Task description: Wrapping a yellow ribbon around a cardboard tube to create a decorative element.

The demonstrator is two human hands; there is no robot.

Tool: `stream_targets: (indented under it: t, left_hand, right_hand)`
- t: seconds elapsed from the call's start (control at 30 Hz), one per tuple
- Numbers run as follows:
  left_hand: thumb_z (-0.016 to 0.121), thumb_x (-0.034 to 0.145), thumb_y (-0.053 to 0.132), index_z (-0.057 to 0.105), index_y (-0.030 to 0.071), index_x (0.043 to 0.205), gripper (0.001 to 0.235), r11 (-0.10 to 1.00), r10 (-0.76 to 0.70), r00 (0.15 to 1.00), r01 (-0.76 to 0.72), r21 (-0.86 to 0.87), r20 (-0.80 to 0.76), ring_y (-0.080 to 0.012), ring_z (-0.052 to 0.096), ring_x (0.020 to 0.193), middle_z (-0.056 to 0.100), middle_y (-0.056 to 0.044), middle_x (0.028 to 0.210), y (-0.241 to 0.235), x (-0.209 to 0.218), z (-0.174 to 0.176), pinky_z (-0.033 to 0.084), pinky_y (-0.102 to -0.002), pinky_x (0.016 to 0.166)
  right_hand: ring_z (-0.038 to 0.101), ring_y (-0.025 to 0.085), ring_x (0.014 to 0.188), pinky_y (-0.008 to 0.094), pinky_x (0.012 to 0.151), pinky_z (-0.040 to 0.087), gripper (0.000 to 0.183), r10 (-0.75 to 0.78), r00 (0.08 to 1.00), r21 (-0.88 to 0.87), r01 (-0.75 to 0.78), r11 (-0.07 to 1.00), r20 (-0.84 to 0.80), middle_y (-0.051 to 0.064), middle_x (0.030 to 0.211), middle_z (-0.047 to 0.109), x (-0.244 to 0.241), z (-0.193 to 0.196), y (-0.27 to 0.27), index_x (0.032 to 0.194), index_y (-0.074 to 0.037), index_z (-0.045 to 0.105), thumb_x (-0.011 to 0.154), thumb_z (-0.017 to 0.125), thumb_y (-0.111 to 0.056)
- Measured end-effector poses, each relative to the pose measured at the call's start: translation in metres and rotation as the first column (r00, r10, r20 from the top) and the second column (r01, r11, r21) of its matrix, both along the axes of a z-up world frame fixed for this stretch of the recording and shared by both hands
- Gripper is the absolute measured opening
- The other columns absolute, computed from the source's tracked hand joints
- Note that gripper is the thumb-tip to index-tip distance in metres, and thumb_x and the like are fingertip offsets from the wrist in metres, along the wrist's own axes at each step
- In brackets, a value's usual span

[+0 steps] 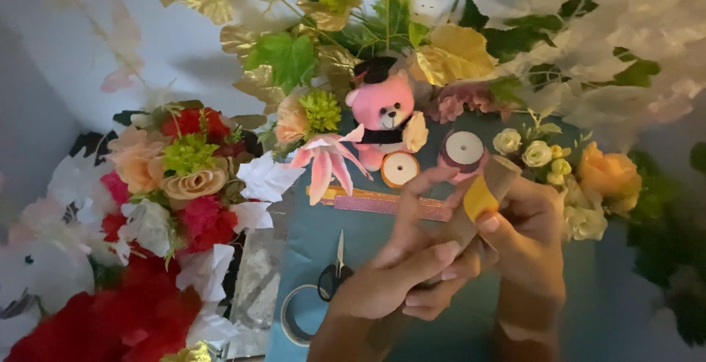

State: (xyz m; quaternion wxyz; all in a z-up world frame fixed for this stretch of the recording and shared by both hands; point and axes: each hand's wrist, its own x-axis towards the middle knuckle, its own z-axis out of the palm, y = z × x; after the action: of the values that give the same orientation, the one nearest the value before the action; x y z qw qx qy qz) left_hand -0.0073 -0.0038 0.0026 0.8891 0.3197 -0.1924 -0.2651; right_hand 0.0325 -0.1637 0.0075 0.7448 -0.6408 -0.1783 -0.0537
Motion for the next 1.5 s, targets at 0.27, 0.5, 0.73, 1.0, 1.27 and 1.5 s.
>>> stream_targets:
  t: [0.27,0.5,0.73,1.0,1.27,1.5]
  left_hand:
    - [0.047,0.111,0.017,0.009,0.029,0.159,0.063,0.964,0.132,0.991,-0.129,0.234,0.003,-0.0089,0.033,0.044,0.047,-0.006,0.071,-0.006,-0.003,-0.001,0.038,-0.019,0.047]
    - [0.044,0.110,0.006,0.010,0.010,0.143,0.047,0.884,0.201,0.925,-0.313,0.346,0.323,-0.0192,0.043,0.079,0.057,-0.020,0.146,-0.017,-0.004,0.010,0.039,-0.028,0.068]
    - [0.047,0.106,0.008,0.023,0.006,0.144,0.045,0.668,0.068,0.844,-0.435,0.604,0.531,-0.0265,0.053,0.115,0.037,-0.020,0.157,-0.012,-0.002,0.017,0.044,-0.036,0.096]
    - [0.045,0.108,0.021,0.027,0.010,0.146,0.043,0.596,0.117,0.906,-0.392,0.701,0.408,-0.0203,0.058,0.066,0.065,-0.018,0.089,-0.002,-0.001,0.017,0.049,-0.032,0.067]
    - [0.047,0.107,0.013,0.028,0.008,0.144,0.042,0.591,0.209,0.888,-0.449,0.670,0.411,-0.0138,0.035,0.053,0.041,-0.006,0.069,0.008,-0.002,0.012,0.034,-0.031,0.057]
    - [0.049,0.106,0.011,0.026,0.006,0.144,0.045,0.637,0.178,0.895,-0.422,0.645,0.409,-0.0128,0.041,0.057,0.055,-0.010,0.083,0.014,-0.005,0.009,0.037,-0.028,0.055]
  right_hand:
    - [0.037,0.000,0.045,0.017,0.044,0.026,0.040,0.075,0.996,-0.052,-0.073,0.996,0.039,-0.005,0.055,0.051,0.009,0.009,-0.008,0.083,-0.006,0.067,0.097,0.062,-0.043]
    - [0.036,0.002,0.054,0.018,0.049,0.025,0.034,-0.023,0.999,-0.027,0.024,0.999,0.045,-0.007,0.064,0.055,0.014,-0.006,-0.024,0.094,-0.005,0.070,0.097,0.065,-0.039]
    - [0.026,0.003,0.055,0.020,0.053,0.020,0.048,-0.223,0.972,-0.155,0.233,0.960,0.077,-0.007,0.060,0.034,0.014,0.000,-0.028,0.084,-0.005,0.061,0.099,0.055,-0.051]
    - [0.036,-0.001,0.038,0.014,0.038,0.026,0.041,-0.133,0.989,-0.160,0.141,0.977,0.061,-0.006,0.048,0.048,0.016,0.004,-0.021,0.107,-0.004,0.071,0.101,0.055,-0.042]
    - [0.039,0.001,0.038,0.015,0.035,0.030,0.023,-0.181,0.982,-0.166,0.171,0.971,-0.051,-0.003,0.050,0.053,0.008,0.005,-0.017,0.101,-0.001,0.071,0.094,0.068,-0.023]
    - [0.040,-0.002,0.044,0.013,0.038,0.029,0.026,-0.070,0.997,-0.125,0.069,0.990,-0.008,-0.003,0.063,0.061,0.007,0.006,-0.019,0.101,-0.003,0.069,0.098,0.065,-0.028]
